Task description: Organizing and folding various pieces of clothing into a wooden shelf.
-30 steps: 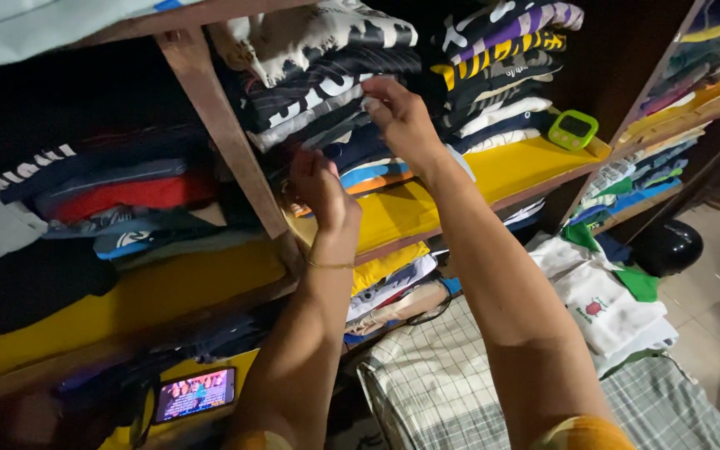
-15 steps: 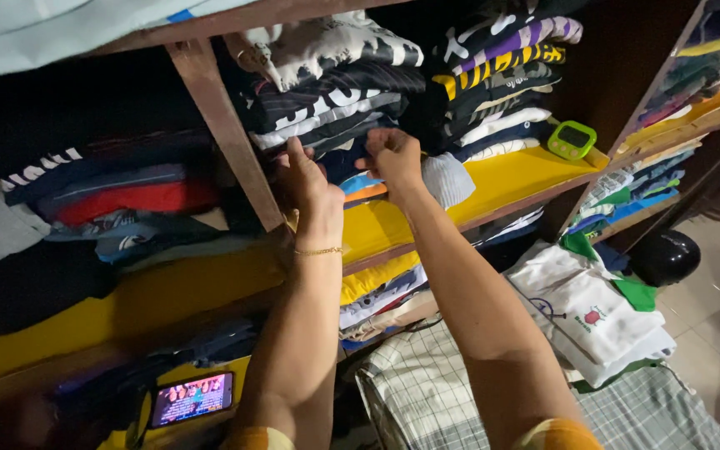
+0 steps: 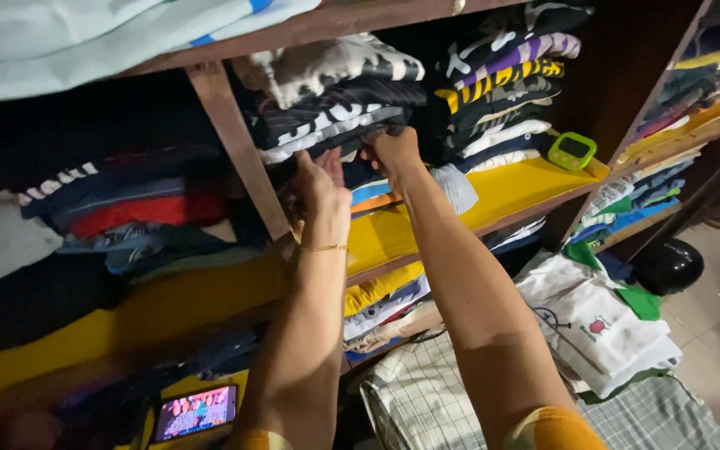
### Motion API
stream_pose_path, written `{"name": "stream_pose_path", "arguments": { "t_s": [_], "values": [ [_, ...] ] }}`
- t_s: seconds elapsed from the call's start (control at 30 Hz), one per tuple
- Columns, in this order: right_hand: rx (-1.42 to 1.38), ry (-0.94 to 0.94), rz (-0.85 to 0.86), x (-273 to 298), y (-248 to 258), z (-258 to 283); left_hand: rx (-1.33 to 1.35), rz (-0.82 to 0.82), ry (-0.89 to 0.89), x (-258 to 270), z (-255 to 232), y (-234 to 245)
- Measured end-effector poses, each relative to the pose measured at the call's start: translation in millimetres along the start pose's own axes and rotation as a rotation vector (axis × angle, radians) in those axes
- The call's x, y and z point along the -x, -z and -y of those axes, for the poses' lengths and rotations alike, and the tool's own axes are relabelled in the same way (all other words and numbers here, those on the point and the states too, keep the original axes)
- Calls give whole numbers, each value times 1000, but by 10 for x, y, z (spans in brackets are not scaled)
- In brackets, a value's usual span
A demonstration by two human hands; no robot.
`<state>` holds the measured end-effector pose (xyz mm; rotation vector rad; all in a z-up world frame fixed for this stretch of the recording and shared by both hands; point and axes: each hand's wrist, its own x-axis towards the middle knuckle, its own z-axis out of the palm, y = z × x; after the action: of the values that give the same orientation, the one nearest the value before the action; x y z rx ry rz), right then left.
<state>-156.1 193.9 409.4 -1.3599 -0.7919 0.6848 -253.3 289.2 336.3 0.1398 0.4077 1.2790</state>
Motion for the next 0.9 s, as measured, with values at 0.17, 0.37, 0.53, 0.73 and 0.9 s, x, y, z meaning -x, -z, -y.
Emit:
{"name": "stream_pose_path", "arguments": {
  "t_s": [0.17,0.37,0.53,0.73,0.9],
  "values": [
    [-123,138,63,-299,-31,-126,-149,-62,-77,197,-210,-163],
    [-398,-30,-13,80,-231,167,-60,73,-69,68,-268,-125],
    [-163,-124,-110,-96,-293,107,-31,-94,-57,305,-365,-315],
    [116,-117,-11,-435,-280,-44,-176,-209,-101,282,-334,-269],
    [-79,190,-172,-528,-363,-368,-112,-133,-119,87,-301,149]
  ]
}}
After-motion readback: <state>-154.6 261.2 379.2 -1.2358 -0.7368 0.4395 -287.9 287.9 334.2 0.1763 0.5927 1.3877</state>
